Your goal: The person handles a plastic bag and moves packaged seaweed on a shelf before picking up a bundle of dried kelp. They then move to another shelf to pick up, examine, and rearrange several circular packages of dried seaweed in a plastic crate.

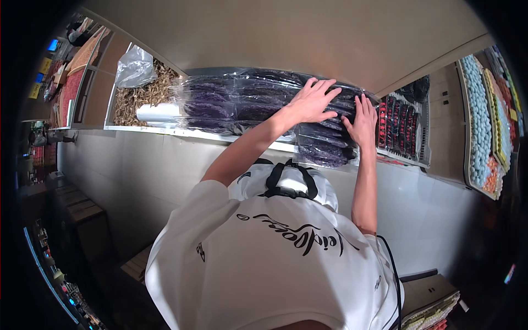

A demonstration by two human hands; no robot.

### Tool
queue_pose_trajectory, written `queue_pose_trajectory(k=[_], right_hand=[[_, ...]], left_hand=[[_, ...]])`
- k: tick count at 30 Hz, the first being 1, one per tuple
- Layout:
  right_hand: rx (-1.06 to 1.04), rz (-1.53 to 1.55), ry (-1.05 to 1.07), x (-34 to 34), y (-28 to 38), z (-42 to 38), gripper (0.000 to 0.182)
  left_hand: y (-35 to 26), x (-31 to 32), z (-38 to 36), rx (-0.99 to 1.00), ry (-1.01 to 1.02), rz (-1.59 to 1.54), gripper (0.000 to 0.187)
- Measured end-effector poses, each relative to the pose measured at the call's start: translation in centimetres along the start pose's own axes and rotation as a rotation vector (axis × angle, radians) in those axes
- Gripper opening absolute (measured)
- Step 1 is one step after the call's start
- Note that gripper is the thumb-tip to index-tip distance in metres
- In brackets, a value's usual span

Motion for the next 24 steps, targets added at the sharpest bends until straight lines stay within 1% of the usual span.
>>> queue_pose_trajectory(k=[1, 4, 5, 6, 8, 9, 10, 12, 14, 16, 17, 18, 20, 22, 24], right_hand=[[-0.006, -0.019, 0.010, -0.1, 0.1, 0.0, 0.082], [-0.001, 0.018, -0.025, -1.9, 1.1, -0.3, 0.079], [-0.005, 0.093, -0.061, -2.8, 2.0, -0.4, 0.078], [-0.048, 0.122, -0.245, -3.8, 3.4, -0.5, 0.051], [0.110, 0.466, -0.189, -3.4, 4.7, -1.1, 0.020], [0.025, 0.447, -0.361, -3.1, 6.3, -1.2, 0.011], [0.029, 0.470, -0.312, -3.0, 7.9, -1.4, 0.015], [-0.068, 0.327, -0.158, -2.1, 10.4, -1.8, 0.021], [-0.141, 0.356, -0.085, -0.8, 13.3, -1.8, 0.026], [-0.234, 0.504, -0.051, 0.4, 16.0, -1.5, 0.012], [-0.339, 0.584, -0.050, 1.0, 17.0, -1.2, 0.019], [-0.352, 0.534, 0.033, 1.6, 18.0, -1.3, 0.036], [-0.364, 0.433, 0.114, 2.9, 19.8, -1.4, 0.043], [-0.289, 0.366, 0.256, 3.8, 21.1, -1.5, 0.052], [-0.252, 0.259, 0.316, 5.1, 21.6, -1.9, 0.052]], left_hand=[[-0.7, -1.6, -0.5, -0.013, -0.045, -0.062, 0.063], [-1.4, -4.3, -4.4, -0.103, -0.084, -0.166, 0.055], [-1.6, -5.2, -6.3, -0.152, -0.119, -0.186, 0.049], [-1.3, -5.5, -8.5, -0.172, -0.176, -0.156, 0.043], [-1.1, -7.1, -12.8, -0.311, -0.207, -0.133, 0.041], [-0.4, -7.5, -14.8, -0.372, -0.199, -0.091, 0.040], [0.4, -7.9, -16.7, -0.435, -0.193, -0.052, 0.039], [2.5, -9.0, -19.5, -0.518, -0.190, -0.016, 0.037], [4.3, -10.4, -20.8, -0.571, -0.202, 0.034, 0.036], [5.7, -11.7, -21.2, -0.593, -0.217, 0.042, 0.035], [6.4, -12.0, -21.4, -0.575, -0.222, 0.033, 0.034], [7.2, -12.2, -21.6, -0.555, -0.226, 0.022, 0.034], [8.3, -12.6, -21.9, -0.530, -0.216, -0.011, 0.031], [9.1, -12.7, -21.8, -0.519, -0.189, -0.058, 0.027], [9.8, -12.7, -21.0, -0.431, -0.159, -0.138, 0.024]])
Point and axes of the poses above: each hand's wrist, its own z-axis towards the middle knuckle, its own x-axis out of the palm, y = z × x, the point moved 1 cm from there along z, towards the middle knuckle, and after that the axes turned 3 degrees about -y, right-handed, at the moved point
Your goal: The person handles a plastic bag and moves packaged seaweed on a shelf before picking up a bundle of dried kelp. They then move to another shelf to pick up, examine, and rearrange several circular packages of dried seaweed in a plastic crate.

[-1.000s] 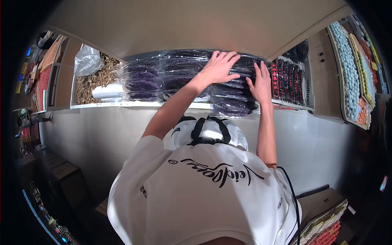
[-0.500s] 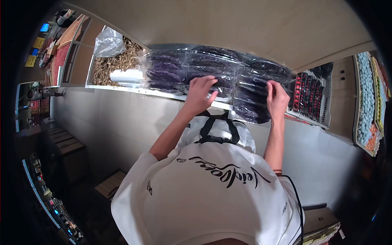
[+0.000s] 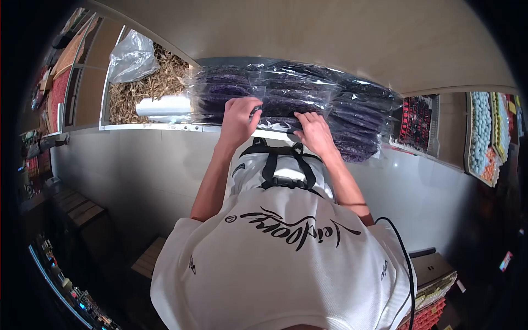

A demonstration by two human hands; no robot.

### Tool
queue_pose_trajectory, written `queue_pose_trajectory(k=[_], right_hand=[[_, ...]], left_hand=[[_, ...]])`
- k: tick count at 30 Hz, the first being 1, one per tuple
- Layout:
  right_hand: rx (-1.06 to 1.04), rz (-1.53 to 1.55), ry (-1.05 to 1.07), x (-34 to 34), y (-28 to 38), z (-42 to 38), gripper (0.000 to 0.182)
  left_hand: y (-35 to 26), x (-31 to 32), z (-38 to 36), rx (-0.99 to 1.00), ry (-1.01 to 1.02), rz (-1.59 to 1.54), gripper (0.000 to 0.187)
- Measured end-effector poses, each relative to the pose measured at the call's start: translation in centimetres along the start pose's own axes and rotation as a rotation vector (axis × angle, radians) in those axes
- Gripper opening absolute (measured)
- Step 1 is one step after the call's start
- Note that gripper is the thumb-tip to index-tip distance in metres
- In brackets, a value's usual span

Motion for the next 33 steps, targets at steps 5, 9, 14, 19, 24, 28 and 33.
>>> queue_pose_trajectory(k=[5, 9, 14, 19, 24, 28, 33], right_hand=[[0.060, -0.081, -0.018, 1.9, 0.5, 0.1, 0.023], [0.110, -0.010, -0.067, -2.0, 2.0, -1.2, 0.019], [0.329, 0.307, -0.298, -10.7, 2.6, -4.2, 0.019], [0.526, 0.394, -0.555, -15.1, -0.8, -7.3, 0.023], [0.509, 0.646, -0.757, -14.8, -1.9, -6.2, 0.024], [0.470, 0.618, -0.500, -13.5, -1.9, -3.5, 0.025], [0.402, 0.416, -0.102, -10.1, -1.9, 0.9, 0.030]], left_hand=[[-0.8, 0.5, 3.9, 0.159, 0.182, -0.017, 0.021], [0.3, 1.9, 6.0, 0.156, 0.300, -0.031, 0.028], [1.3, 2.8, 6.4, 0.172, 0.489, 0.062, 0.034], [0.4, 2.8, 4.5, 0.282, 0.404, 0.101, 0.039], [-0.8, 1.9, 1.6, 0.281, 0.500, 0.121, 0.027], [-1.7, 1.0, -0.3, 0.288, 0.491, 0.084, 0.020], [-1.4, 1.3, -1.8, 0.256, 0.433, -0.026, 0.023]])
Point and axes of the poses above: each hand's wrist, its own z-axis towards the middle knuckle, its own x-axis out of the palm, y = z × x, the point moved 1 cm from there along z, towards the middle knuckle, and after that the axes turned 3 degrees about -y, right-handed, at the moved point
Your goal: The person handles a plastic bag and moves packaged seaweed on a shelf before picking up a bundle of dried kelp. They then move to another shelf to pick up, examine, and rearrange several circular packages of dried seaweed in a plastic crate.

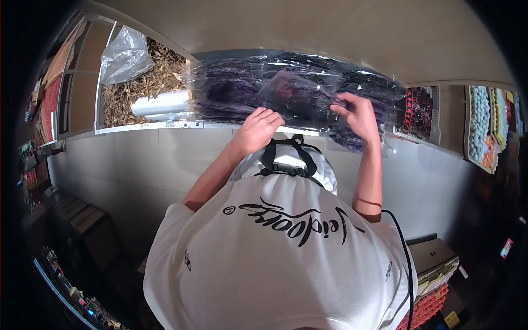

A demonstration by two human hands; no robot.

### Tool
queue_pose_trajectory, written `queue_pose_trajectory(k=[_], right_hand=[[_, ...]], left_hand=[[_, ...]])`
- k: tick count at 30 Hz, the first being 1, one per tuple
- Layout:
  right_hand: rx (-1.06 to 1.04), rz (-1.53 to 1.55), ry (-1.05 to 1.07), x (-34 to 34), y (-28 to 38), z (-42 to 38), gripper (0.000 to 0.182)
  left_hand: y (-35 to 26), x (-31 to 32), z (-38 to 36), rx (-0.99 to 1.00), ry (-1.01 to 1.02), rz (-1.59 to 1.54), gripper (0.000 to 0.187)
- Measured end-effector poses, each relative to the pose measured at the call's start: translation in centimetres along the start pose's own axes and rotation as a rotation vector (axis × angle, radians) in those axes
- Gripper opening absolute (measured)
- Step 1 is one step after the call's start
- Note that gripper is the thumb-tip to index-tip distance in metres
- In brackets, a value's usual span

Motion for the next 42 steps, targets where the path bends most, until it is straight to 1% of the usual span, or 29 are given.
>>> queue_pose_trajectory(k=[1, 3, 5, 7, 8, 11, 12, 14, 15, 17, 19, 20, 21, 23, 26, 29, 30, 31, 33, 36, 39, 42], right_hand=[[-0.052, -0.076, 0.040, 1.1, -0.6, 0.9, 0.030], [-0.067, -0.194, 0.123, 3.3, -2.0, 2.5, 0.030], [-0.136, -0.243, 0.170, 5.5, -2.7, 3.6, 0.028], [-0.206, -0.371, 0.200, 8.2, -3.7, 4.0, 0.026], [-0.203, -0.434, 0.228, 9.2, -4.4, 4.0, 0.025], [-0.102, -0.490, 0.227, 9.2, -3.3, 3.8, 0.027], [-0.111, -0.522, 0.264, 8.8, -2.9, 3.9, 0.031], [-0.166, -0.534, 0.261, 7.8, -2.1, 3.6, 0.033], [-0.188, -0.542, 0.259, 7.2, -1.5, 3.5, 0.034], [-0.270, -0.480, 0.113, 6.6, -0.8, 3.6, 0.032], [-0.368, -0.400, -0.066, 6.5, -0.6, 4.6, 0.029], [-0.388, -0.381, -0.094, 6.8, -0.9, 5.1, 0.024], [-0.366, -0.406, -0.070, 7.2, -1.3, 5.5, 0.023], [-0.330, -0.456, -0.023, 7.8, -2.0, 6.2, 0.022], [-0.288, -0.490, 0.028, 7.6, -1.7, 6.2, 0.026], [-0.245, -0.548, 0.083, 7.5, -1.7, 6.3, 0.028], [-0.225, -0.569, 0.102, 7.6, -1.8, 6.4, 0.029], [-0.222, -0.572, 0.109, 7.8, -1.9, 6.4, 0.028], [-0.215, -0.582, 0.119, 8.1, -2.3, 6.4, 0.027], [-0.246, -0.555, 0.093, 7.4, -1.6, 6.0, 0.025], [-0.359, -0.482, -0.026, 4.7, -0.3, 5.2, 0.023], [-0.310, -0.318, -0.271, 0.7, 1.8, 3.7, 0.023]], left_hand=[[-0.2, 0.1, 0.0, 0.020, -0.028, -0.001, 0.024], [-0.9, 0.1, 0.3, 0.061, -0.087, -0.001, 0.025], [-1.4, 0.4, 0.5, 0.048, -0.061, 0.011, 0.026], [-1.5, 1.3, 0.8, 0.016, -0.026, -0.019, 0.026], [-1.6, 1.5, 0.9, -0.022, 0.003, -0.046, 0.027], [-0.1, 3.6, 0.6, -0.111, -0.081, -0.100, 0.027], [0.2, 3.5, 0.5, -0.108, -0.098, -0.101, 0.028], [0.8, 3.4, 0.3, -0.089, -0.124, -0.103, 0.030], [0.4, 2.6, 0.2, -0.062, -0.177, -0.089, 0.031], [-0.5, 0.0, 0.3, -0.002, -0.283, -0.064, 0.033], [0.1, -1.1, -0.2, -0.090, -0.440, 0.050, 0.033], [0.3, -1.7, -0.5, -0.134, -0.516, 0.107, 0.034], [0.5, -2.4, -0.4, -0.203, -0.528, 0.170, 0.032], [2.1, -1.9, -1.1, -0.198, -0.495, 0.135, 0.032], [2.7, -0.5, -2.6, 0.027, -0.238, -0.118, 0.032], [0.2, -3.6, -2.0, -0.054, -0.371, 0.117, 0.033], [0.9, -4.0, -2.0, -0.157, -0.459, 0.178, 0.037], [2.1, -4.3, -1.9, -0.313, -0.429, 0.216, 0.042], [5.2, -2.9, -2.6, -0.427, -0.432, 0.272, 0.045], [6.7, -1.3, -3.8, -0.358, -0.272, 0.221, 0.044], [7.0, -1.3, -3.8, -0.340, -0.241, 0.207, 0.046], [6.8, -2.5, -2.1, -0.313, -0.387, 0.135, 0.037]])
Point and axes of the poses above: each hand's wrist, its own z-axis towards the middle knuckle, its own x-axis out of the palm, y = z × x, the point moved 1 cm from there along z, towards the middle knuckle, and after that the axes turned 3 degrees about -y, right-handed, at the moved point
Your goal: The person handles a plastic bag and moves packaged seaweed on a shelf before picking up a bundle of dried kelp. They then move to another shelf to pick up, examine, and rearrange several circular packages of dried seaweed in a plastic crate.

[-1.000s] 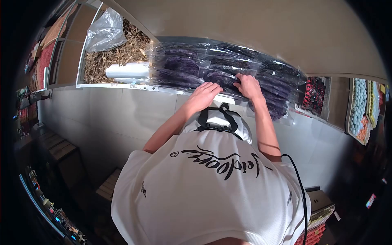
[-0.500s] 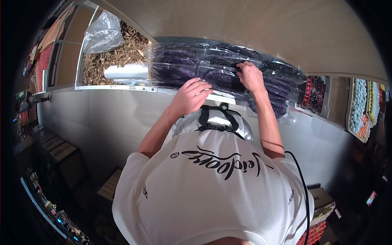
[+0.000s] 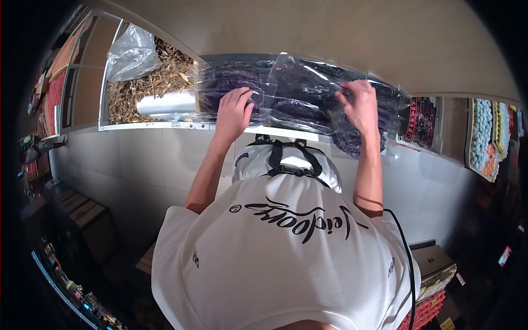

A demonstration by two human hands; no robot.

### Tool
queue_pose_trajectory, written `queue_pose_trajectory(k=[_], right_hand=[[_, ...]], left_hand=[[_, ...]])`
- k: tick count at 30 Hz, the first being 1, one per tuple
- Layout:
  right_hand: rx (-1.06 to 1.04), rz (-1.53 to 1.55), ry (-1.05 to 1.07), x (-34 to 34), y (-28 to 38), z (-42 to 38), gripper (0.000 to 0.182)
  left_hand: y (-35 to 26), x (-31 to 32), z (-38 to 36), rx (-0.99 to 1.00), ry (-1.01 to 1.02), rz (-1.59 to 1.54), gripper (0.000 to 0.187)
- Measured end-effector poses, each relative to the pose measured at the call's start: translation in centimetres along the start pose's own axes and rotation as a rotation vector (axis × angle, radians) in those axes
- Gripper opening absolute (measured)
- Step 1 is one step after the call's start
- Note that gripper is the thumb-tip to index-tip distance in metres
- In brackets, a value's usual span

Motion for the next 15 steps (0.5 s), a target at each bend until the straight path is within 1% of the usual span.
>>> queue_pose_trajectory(k=[2, 3, 4, 5, 8, 11, 12, 13, 15], right_hand=[[0.077, 0.090, -0.113, -3.1, 0.0, 0.1, 0.024], [0.134, 0.139, -0.155, -4.3, -0.2, 0.0, 0.026], [0.118, 0.151, -0.220, -5.1, -0.9, -0.2, 0.027], [0.151, 0.181, -0.246, -6.0, -1.2, -0.4, 0.027], [0.177, 0.293, -0.355, -7.0, -1.9, -0.6, 0.024], [0.182, 0.447, -0.421, -6.8, -2.7, -0.9, 0.023], [0.173, 0.496, -0.441, -6.5, -2.9, -1.0, 0.023], [0.164, 0.546, -0.459, -6.2, -3.0, -1.1, 0.024], [0.240, 0.592, -0.378, -5.9, -3.1, -1.1, 0.024]], left_hand=[[-1.2, 0.2, 2.0, 0.033, -0.131, -0.119, 0.029], [-2.1, 0.6, 3.2, 0.071, -0.099, -0.098, 0.031], [-3.0, 1.0, 4.5, 0.109, -0.067, -0.077, 0.033], [-3.9, 1.6, 5.4, 0.148, -0.037, -0.057, 0.035], [-6.1, 4.3, 7.0, 0.179, 0.017, 0.001, 0.046], [-6.7, 6.3, 6.8, 0.135, 0.147, 0.046, 0.046], [-7.0, 5.9, 6.6, 0.158, 0.137, 0.052, 0.042], [-7.1, 5.8, 6.3, 0.171, 0.179, 0.035, 0.040], [-7.0, 5.5, 5.6, 0.194, 0.263, 0.004, 0.036]])
Point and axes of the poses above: each hand's wrist, its own z-axis towards the middle knuckle, its own x-axis out of the palm, y = z × x, the point moved 1 cm from there along z, towards the middle knuckle, and after that the axes turned 3 degrees about -y, right-handed, at the moved point
